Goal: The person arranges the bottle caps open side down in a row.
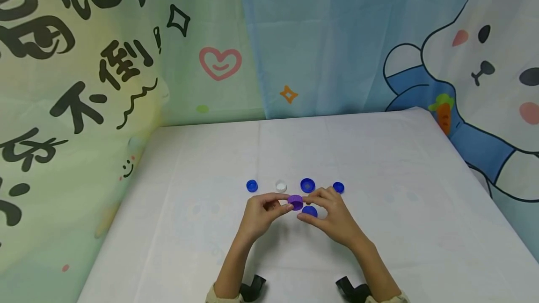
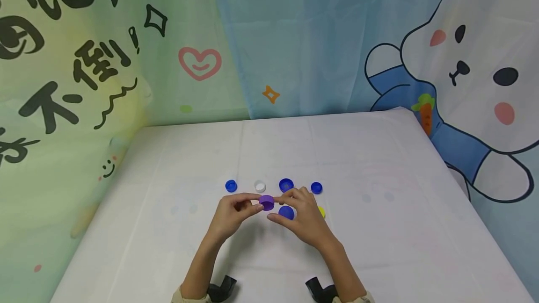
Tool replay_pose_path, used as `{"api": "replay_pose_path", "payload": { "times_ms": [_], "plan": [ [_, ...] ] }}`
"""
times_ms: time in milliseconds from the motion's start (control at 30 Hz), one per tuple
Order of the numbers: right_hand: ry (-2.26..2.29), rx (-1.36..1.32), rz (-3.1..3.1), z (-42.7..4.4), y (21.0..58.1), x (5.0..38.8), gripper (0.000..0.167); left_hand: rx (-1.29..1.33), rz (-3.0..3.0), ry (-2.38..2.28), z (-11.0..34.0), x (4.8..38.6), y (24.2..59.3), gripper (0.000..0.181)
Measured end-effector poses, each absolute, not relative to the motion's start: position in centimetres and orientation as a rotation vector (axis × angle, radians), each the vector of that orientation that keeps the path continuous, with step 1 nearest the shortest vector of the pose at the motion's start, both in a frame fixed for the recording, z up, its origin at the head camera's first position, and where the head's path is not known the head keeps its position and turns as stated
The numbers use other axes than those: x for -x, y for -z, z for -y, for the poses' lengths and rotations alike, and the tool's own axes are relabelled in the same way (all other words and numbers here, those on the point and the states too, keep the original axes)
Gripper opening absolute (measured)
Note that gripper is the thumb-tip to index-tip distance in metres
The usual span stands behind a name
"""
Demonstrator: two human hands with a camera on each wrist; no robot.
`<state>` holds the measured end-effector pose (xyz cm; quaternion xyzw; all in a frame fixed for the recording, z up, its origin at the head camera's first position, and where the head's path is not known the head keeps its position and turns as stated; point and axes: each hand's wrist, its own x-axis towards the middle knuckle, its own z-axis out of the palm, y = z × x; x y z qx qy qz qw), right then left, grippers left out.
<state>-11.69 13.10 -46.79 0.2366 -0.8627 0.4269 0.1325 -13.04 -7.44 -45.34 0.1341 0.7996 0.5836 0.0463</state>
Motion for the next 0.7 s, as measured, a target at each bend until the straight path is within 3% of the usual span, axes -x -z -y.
{"api": "replay_pose_path", "payload": {
  "times_ms": [233,533,700],
  "plan": [
    [-1.365,-0.649,2.536,-13.0,46.8,11.5,0.009,-0.738,-2.48,-1.836,7.3,12.0,42.7,0.019],
    [-1.49,-0.608,2.501,-12.9,46.4,11.3,0.013,-0.909,-2.454,-1.861,7.2,11.9,42.7,0.02],
    [-1.504,-0.605,2.471,-12.1,43.6,10.4,0.011,-0.943,-2.476,-1.844,7.3,12.4,44.3,0.02]
  ]
}}
